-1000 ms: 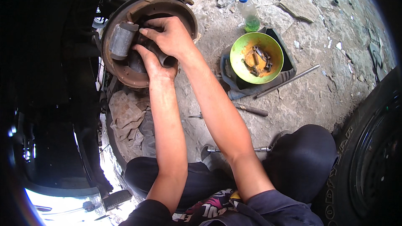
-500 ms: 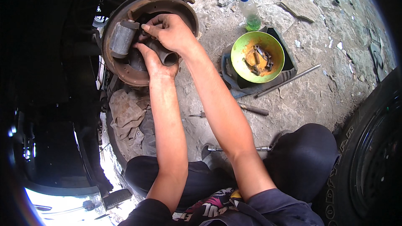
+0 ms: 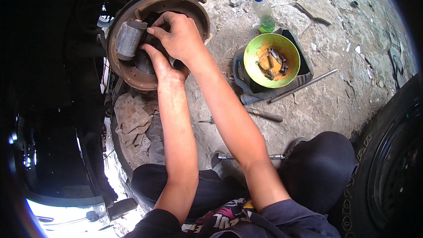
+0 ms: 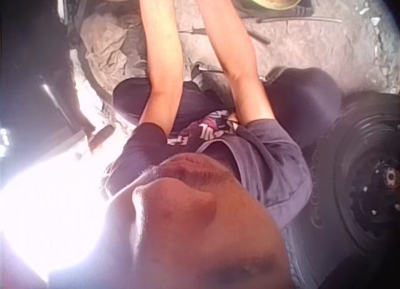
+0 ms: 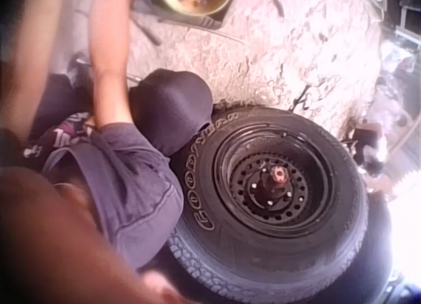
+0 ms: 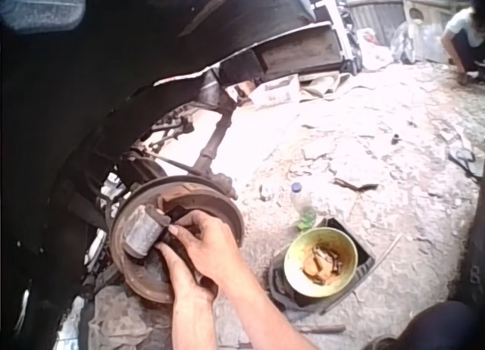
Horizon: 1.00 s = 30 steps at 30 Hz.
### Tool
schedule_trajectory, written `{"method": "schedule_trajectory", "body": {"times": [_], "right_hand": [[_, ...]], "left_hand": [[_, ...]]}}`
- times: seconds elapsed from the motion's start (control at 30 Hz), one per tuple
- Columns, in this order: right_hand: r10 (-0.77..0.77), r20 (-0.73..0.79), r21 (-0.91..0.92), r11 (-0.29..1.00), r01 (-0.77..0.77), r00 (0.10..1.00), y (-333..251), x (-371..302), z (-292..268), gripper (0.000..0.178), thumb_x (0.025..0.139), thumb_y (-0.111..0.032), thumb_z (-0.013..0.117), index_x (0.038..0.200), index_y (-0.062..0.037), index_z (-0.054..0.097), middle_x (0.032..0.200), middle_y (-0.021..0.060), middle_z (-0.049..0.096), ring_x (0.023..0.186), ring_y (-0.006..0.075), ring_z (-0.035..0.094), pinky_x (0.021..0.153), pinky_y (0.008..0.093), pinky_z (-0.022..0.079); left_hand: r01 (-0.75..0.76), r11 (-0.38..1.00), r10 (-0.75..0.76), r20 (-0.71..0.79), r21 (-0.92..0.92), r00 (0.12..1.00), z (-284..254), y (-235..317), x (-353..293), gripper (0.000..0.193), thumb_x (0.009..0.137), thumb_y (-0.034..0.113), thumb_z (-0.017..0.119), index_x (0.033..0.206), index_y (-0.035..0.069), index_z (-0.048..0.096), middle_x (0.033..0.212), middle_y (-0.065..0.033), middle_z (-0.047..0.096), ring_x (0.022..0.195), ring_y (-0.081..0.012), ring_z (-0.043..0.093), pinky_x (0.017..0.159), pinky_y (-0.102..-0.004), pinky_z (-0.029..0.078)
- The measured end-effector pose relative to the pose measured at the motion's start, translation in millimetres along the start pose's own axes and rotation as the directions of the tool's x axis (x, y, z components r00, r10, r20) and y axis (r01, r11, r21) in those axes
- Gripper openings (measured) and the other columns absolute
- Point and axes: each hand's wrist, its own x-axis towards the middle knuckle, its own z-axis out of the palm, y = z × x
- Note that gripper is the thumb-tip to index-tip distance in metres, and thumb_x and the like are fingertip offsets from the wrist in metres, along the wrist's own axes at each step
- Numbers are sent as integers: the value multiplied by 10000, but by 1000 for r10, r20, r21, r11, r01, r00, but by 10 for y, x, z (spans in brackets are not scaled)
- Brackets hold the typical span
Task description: The person installs a wheel hub and a metal sleeve onto an axle spindle, then places small components from a bowl into the brake backing plate assembly by hand.
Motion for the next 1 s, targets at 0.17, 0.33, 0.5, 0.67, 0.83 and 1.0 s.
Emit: {"method": "schedule_trajectory", "body": {"times": [0.17, 0.33, 0.5, 0.67, 0.83, 1.0], "right_hand": [[-37, -21, -31, 999, 36, 999, -51, -23, 19, 198, 832, -158, 772, 940, 1, 723, 863, 148, 733, 765, 220, 705, 717, 344, 540], [-24, -16, -67, 997, 23, 1000, -62, -14, -9, 201, 820, -161, 781, 927, 1, 733, 853, 153, 734, 762, 224, 708, 716, 344, 542], [6, -42, -41, 999, -8, 999, -37, -9, 17, 199, 813, -167, 784, 917, -2, 742, 823, 150, 732, 740, 221, 707, 703, 340, 542], [18, -23, -40, 999, -19, 1000, -82, 16, 38, 206, 821, -172, 774, 919, 6, 740, 817, 169, 727, 737, 251, 715, 695, 347, 544], [15, -72, -80, 997, -20, 997, -102, -53, 43, 218, 827, -170, 766, 946, 10, 737, 860, 203, 721, 789, 318, 721, 710, 368, 548], [-40, -51, -67, 997, 37, 998, -94, -17, 34, 223, 822, -142, 750, 969, 25, 727, 875, 224, 714, 825, 347, 715, 745, 381, 551]], "left_hand": [[-25, 1000, 25, 22, 1, 999, -3, 4, 23, 854, 918, 798, 111, 1541, 240, 283, 1542, -61, 358, 1418, -227, 374, 1127, -403, 390], [-124, 987, 123, 16, 100, 992, 131, -44, -134, 839, 926, 791, 140, 1534, 235, 303, 1534, -56, 373, 1404, -220, 393, 1118, -399, 396], [-48, 999, 48, -6, 20, 999, -16, -47, 30, 829, 930, 787, 166, 1523, 230, 323, 1523, -53, 391, 1389, -216, 410, 1105, -388, 406], [0, 999, 0, 24, -40, 1000, -135, -39, 145, 831, 927, 792, 172, 1530, 238, 312, 1523, -49, 392, 1385, -218, 414, 1105, -391, 404], [-86, 996, 85, 64, 14, 994, 56, -76, -78, 843, 916, 806, 182, 1532, 245, 314, 1523, -47, 392, 1390, -214, 405, 1110, -387, 393], [-119, 991, 116, 56, 64, 992, 63, -86, -47, 847, 910, 812, 191, 1530, 251, 320, 1523, -45, 393, 1398, -209, 392, 1113, -382, 384]]}}
